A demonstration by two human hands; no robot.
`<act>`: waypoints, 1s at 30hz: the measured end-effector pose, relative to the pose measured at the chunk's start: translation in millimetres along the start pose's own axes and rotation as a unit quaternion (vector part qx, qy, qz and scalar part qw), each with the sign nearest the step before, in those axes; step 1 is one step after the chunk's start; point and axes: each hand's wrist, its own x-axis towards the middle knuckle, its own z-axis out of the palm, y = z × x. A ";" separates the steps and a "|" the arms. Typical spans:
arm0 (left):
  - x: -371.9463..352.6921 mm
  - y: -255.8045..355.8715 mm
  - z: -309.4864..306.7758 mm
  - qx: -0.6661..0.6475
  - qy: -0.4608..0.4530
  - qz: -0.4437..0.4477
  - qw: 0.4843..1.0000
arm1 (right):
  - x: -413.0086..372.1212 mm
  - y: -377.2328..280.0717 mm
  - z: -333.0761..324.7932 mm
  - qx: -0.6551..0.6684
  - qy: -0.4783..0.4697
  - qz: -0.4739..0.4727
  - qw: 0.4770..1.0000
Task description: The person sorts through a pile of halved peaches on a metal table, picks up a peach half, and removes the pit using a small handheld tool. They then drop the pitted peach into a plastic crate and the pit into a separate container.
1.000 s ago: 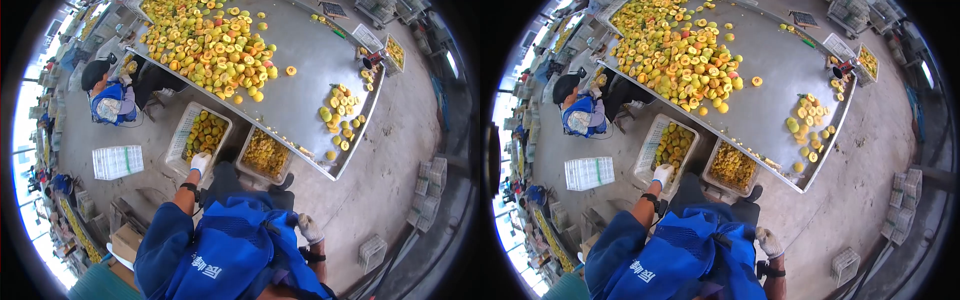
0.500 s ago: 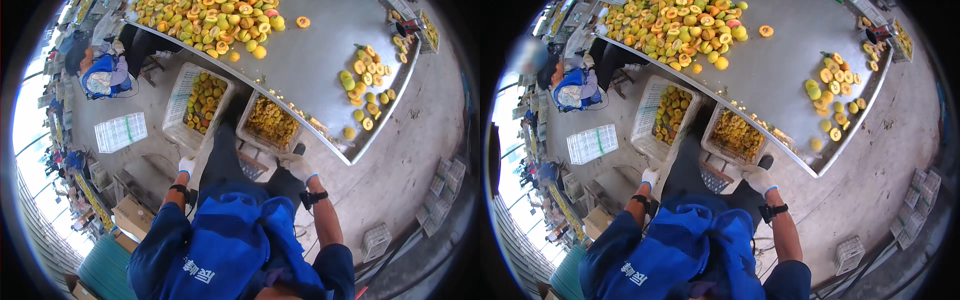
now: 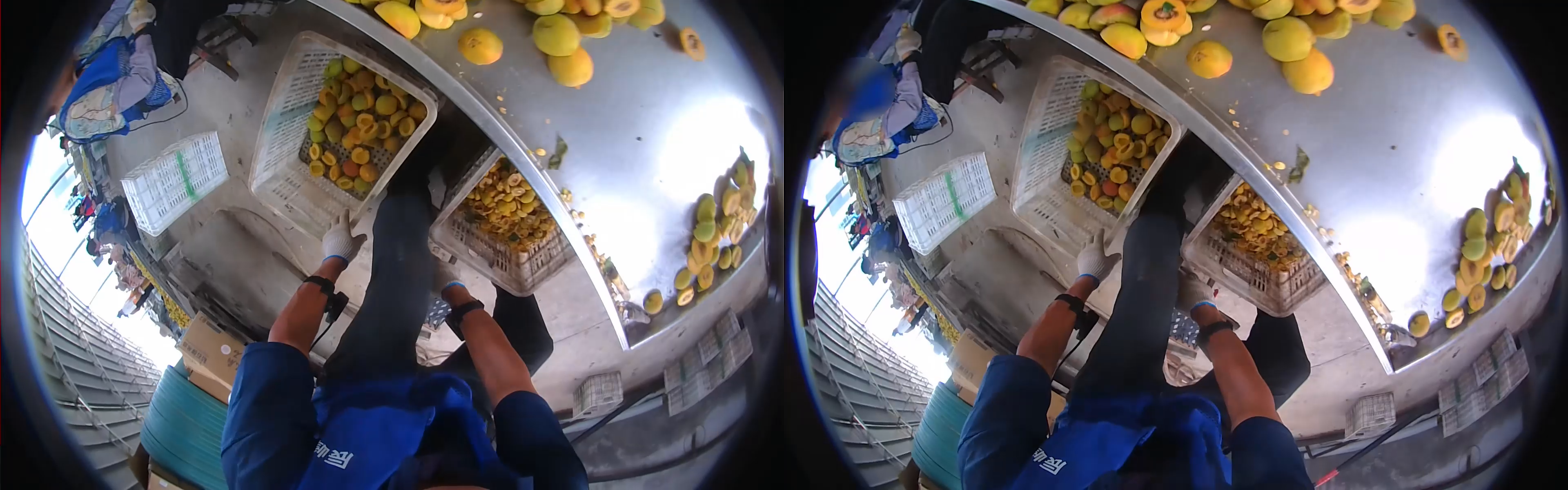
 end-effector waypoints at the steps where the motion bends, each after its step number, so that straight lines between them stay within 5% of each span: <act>1: 14.5 3.0 6.4 -0.008 -0.039 -0.028 0.999 | 11.4 7.5 7.1 -0.008 0.017 -0.010 1.000; 3: 37.3 5.2 16.1 -0.025 -0.114 -0.084 0.990 | 29.3 21.3 26.0 -0.026 0.051 -0.033 0.998; 6: 43.0 -17.9 41.0 -0.037 -0.064 -0.026 0.997 | 61.2 46.9 62.8 -0.044 0.056 -0.070 0.995; 9: 40.8 -11.6 35.8 -0.035 -0.039 -0.044 0.998 | 79.3 78.8 104.9 0.097 0.126 -0.081 0.984; 14: 63.4 -87.5 44.1 0.018 0.031 -0.039 0.999 | 63.7 58.8 74.1 0.032 0.170 -0.148 0.974; 18: 77.5 -58.6 -1.3 0.068 -0.019 -0.057 0.996 | 101.4 95.3 112.0 -0.013 0.131 -0.230 0.964; 24: 76.7 -74.7 37.5 0.008 0.090 -0.017 0.996 | -22.9 36.3 -18.9 0.022 0.186 -0.221 0.957; 27: 81.1 -87.5 47.7 -0.018 0.093 0.016 0.995 | -89.6 21.2 -80.4 0.113 0.088 -0.100 0.985; 30: 78.7 -82.6 47.7 -0.008 0.114 0.011 0.993 | -165.0 -6.1 -133.8 0.084 0.175 -0.091 0.977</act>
